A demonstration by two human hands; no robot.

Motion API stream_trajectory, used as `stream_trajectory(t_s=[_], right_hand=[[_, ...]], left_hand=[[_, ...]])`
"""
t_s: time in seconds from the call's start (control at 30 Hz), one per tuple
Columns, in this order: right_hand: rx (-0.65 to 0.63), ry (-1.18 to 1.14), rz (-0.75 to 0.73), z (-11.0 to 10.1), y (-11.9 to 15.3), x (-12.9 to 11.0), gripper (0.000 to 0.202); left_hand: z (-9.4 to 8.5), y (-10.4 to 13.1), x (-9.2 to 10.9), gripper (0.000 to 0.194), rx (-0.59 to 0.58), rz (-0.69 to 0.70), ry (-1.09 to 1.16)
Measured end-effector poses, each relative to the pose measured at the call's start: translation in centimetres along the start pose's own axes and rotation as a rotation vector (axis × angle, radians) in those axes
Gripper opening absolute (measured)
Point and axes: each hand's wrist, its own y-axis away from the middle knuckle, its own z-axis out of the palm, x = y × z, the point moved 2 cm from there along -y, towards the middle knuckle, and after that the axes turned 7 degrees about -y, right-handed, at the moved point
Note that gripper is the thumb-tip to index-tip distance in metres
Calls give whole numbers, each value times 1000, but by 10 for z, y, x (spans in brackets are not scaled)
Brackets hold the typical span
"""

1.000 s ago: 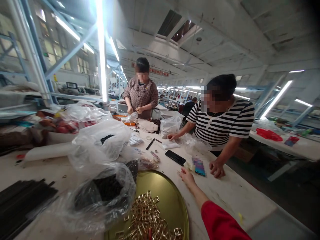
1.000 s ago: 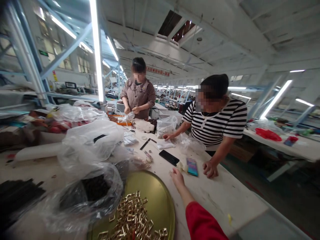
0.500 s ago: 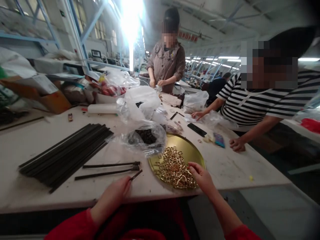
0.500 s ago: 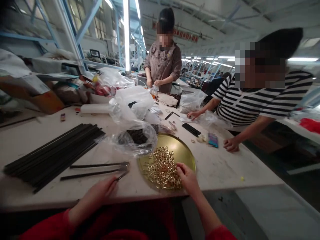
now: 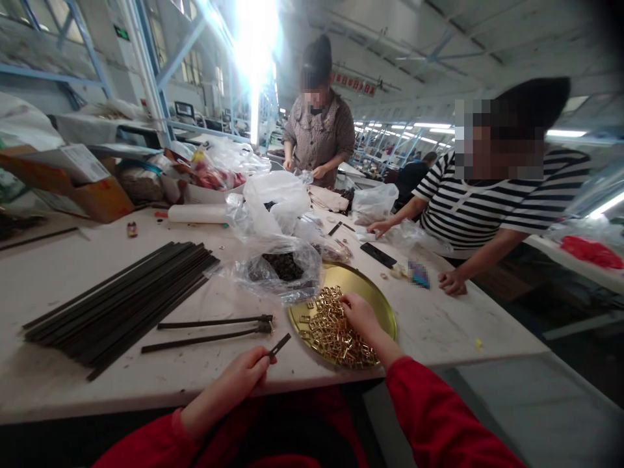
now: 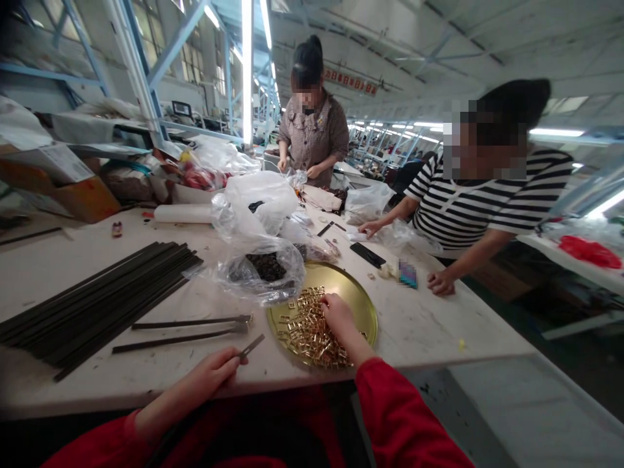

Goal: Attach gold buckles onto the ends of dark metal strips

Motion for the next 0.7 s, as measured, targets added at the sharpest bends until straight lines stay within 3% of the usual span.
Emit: stream_trajectory(t_s=[0.3,0.7], right_hand=[[-224,239,-115,6,-28,-6,17],[-251,245,-92,6,-40,-2,21]], left_hand=[[3,-20,-10,44,3,-129,163],[3,-21,-16,49,42,-109,155]])
